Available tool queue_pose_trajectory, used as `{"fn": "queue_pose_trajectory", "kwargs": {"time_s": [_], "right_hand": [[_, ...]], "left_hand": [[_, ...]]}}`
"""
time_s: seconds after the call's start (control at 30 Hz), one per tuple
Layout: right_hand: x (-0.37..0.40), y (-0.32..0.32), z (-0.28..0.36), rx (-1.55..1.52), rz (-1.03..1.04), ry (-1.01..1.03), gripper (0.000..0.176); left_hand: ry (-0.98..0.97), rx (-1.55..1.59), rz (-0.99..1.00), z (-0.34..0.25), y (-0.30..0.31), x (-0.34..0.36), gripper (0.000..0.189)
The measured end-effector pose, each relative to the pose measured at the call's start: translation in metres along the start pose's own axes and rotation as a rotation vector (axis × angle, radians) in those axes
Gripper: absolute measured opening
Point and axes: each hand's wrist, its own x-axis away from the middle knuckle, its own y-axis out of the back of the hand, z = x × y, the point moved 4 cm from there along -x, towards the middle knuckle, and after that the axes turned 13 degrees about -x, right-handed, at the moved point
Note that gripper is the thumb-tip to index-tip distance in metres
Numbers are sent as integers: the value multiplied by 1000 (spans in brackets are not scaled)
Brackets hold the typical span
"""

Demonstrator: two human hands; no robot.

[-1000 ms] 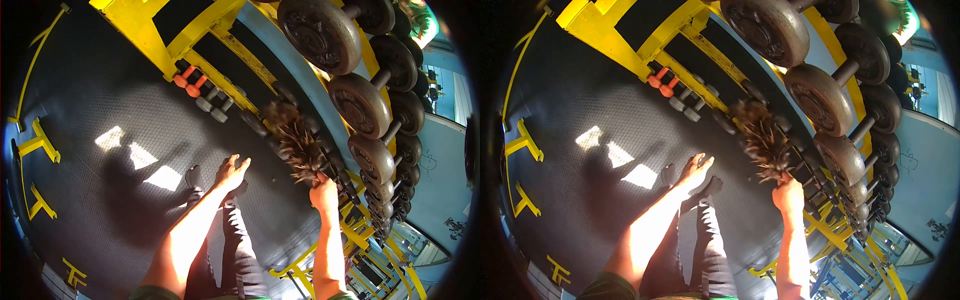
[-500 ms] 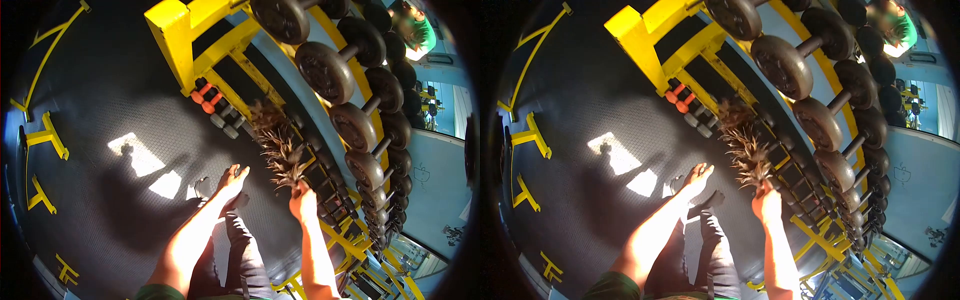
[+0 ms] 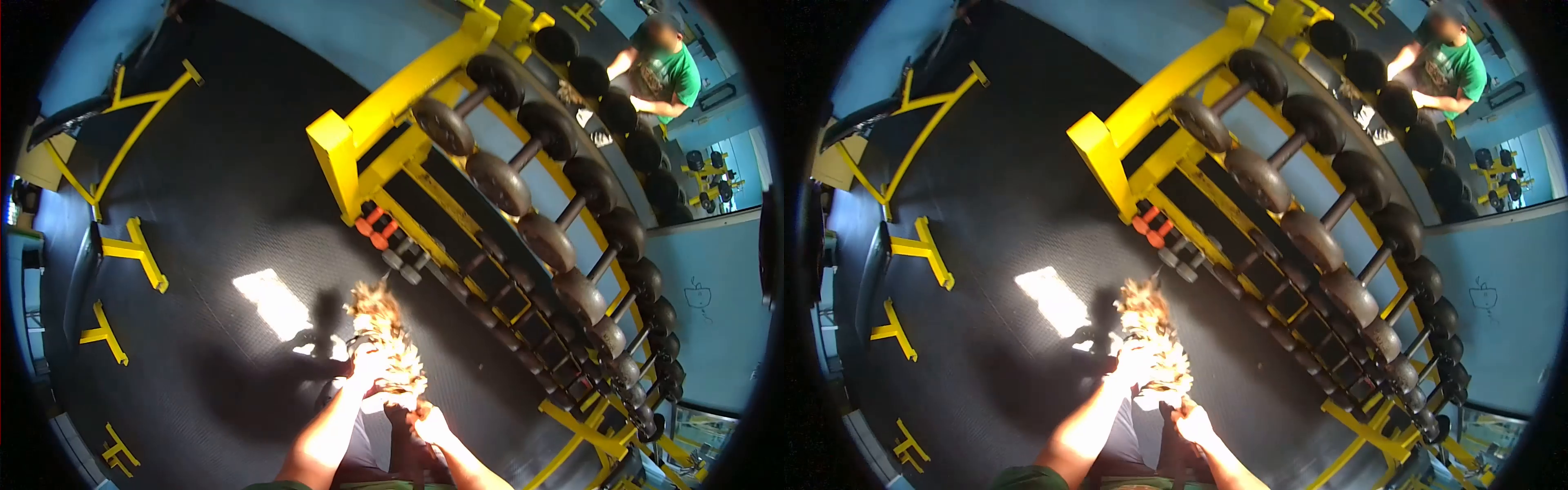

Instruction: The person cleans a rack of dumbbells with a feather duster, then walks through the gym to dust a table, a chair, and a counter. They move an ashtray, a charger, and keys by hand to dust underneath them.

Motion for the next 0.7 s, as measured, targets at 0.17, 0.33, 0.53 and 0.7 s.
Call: {"fn": "queue_pose_trajectory", "kwargs": {"time_s": [0.17, 0.33, 0.53, 0.7], "right_hand": [[45, 7, 42, 62, 109, -131, 16], [72, 18, 102, -140, -61, 199, 6], [96, -22, 226, -5, -405, 632, 23], [51, -42, 328, 283, -761, 923, 19]], "left_hand": [[-91, 57, 52, -25, 18, 17, 13], [-275, -451, -30, -155, 20, 44, 29], [-423, -553, -47, -335, 87, 80, 44], [-382, -609, -108, -414, 124, 76, 51]]}}
